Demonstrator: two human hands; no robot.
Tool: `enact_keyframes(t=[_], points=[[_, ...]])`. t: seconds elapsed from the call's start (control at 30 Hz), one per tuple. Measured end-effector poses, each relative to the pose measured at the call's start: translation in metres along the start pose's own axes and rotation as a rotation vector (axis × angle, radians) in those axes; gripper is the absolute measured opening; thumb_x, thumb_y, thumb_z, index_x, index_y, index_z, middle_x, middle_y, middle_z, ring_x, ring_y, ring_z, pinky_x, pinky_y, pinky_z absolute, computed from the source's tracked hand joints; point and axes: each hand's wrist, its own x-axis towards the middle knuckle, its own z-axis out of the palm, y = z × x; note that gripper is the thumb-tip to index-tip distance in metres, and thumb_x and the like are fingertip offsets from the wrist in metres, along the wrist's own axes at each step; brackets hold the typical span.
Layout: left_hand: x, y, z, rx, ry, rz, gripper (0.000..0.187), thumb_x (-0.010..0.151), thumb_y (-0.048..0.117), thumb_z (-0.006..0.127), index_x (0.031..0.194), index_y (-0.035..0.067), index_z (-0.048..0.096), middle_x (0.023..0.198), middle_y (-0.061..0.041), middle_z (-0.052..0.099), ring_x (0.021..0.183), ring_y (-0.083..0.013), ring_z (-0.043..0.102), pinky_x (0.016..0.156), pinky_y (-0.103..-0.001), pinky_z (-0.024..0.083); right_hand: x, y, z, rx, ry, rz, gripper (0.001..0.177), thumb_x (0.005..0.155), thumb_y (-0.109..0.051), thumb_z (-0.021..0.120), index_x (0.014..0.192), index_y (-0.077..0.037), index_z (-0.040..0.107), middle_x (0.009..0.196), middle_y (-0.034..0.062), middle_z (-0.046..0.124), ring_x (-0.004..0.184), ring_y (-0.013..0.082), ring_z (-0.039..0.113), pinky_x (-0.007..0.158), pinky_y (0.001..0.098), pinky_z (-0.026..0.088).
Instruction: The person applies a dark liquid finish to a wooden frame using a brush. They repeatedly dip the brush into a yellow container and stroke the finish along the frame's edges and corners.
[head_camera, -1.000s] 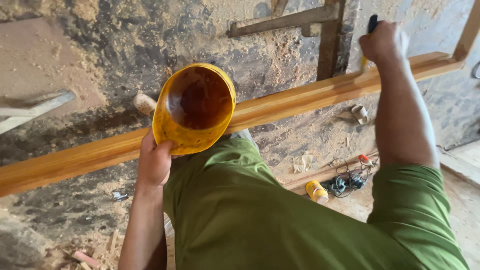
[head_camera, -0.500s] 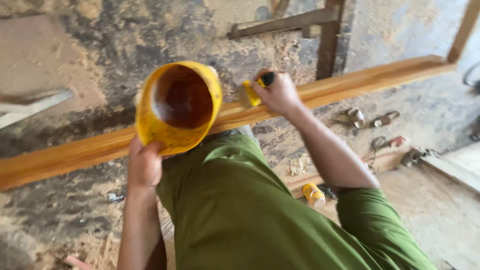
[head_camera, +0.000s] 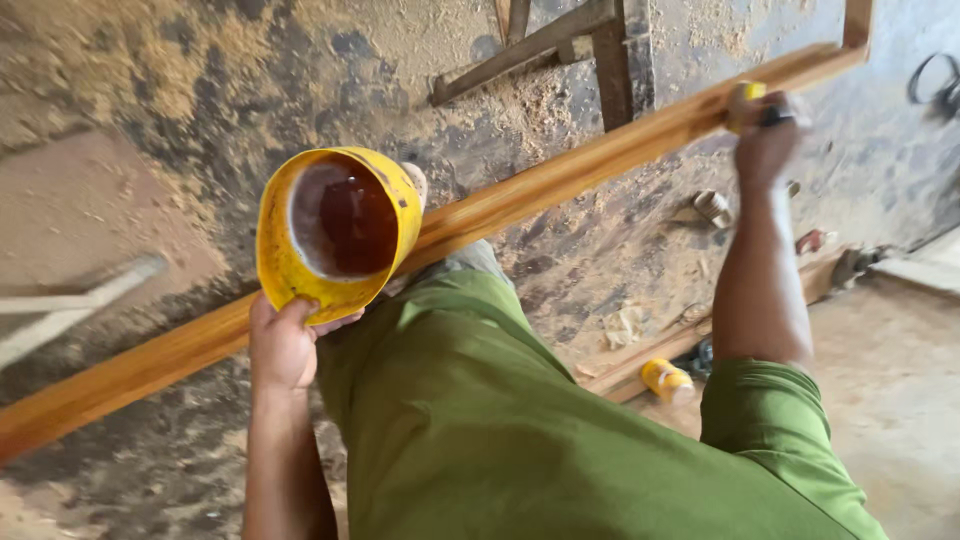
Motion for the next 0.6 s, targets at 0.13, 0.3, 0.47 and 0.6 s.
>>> enact_keyframes(t=[0.13,0.3,0.47,0.6], points=[[0.001,-0.002,-0.017,0.049,-0.067,0.009,0.041,0.087,-0.004,0.041,0.125,-0.008,0.055,0.112,-0.022,0.070,0.090,-0.0389,0.074,0.073,-0.054,0.066,-0.056,-0.129,-0.003,0.159,-0.037,-0.036,0.010,0.104,-0.010,0.073,0.096,-0.005,0.073,0.090,0.0109,0.071,0.078,0.0223,0.068,0.071,0.0354,0.056],[-0.006,-0.011,-0.053,0.062,-0.133,-0.006,0.033,0.094,-0.002,0.043,0.122,-0.011,0.058,0.107,-0.025,0.071,0.085,-0.0395,0.074,0.073,-0.052,0.066,-0.098,-0.255,-0.025,0.598,-0.235,0.145,0.011,0.096,-0.011,0.078,0.097,-0.003,0.071,0.090,0.0092,0.072,0.080,0.0190,0.068,0.073,0.0322,0.057],[-0.019,-0.016,-0.091,0.129,-0.149,-0.021,0.036,0.092,0.000,0.041,0.126,-0.006,0.053,0.103,-0.024,0.070,0.077,-0.0387,0.074,0.067,-0.050,0.066,-0.093,-0.223,-0.040,0.731,-0.112,0.708,0.010,0.101,-0.016,0.072,0.098,-0.006,0.070,0.082,0.0064,0.070,0.072,0.0164,0.066,0.065,0.0306,0.053],[-0.027,-0.017,-0.126,0.229,-0.132,-0.003,0.038,0.091,0.001,0.040,0.125,-0.006,0.054,0.103,-0.023,0.071,0.075,-0.0386,0.074,0.065,-0.050,0.066,-0.141,-0.201,-0.035,0.143,0.492,0.644,0.016,0.095,-0.014,0.079,0.088,-0.003,0.070,0.079,0.0115,0.071,0.069,0.0240,0.068,0.064,0.0363,0.054]])
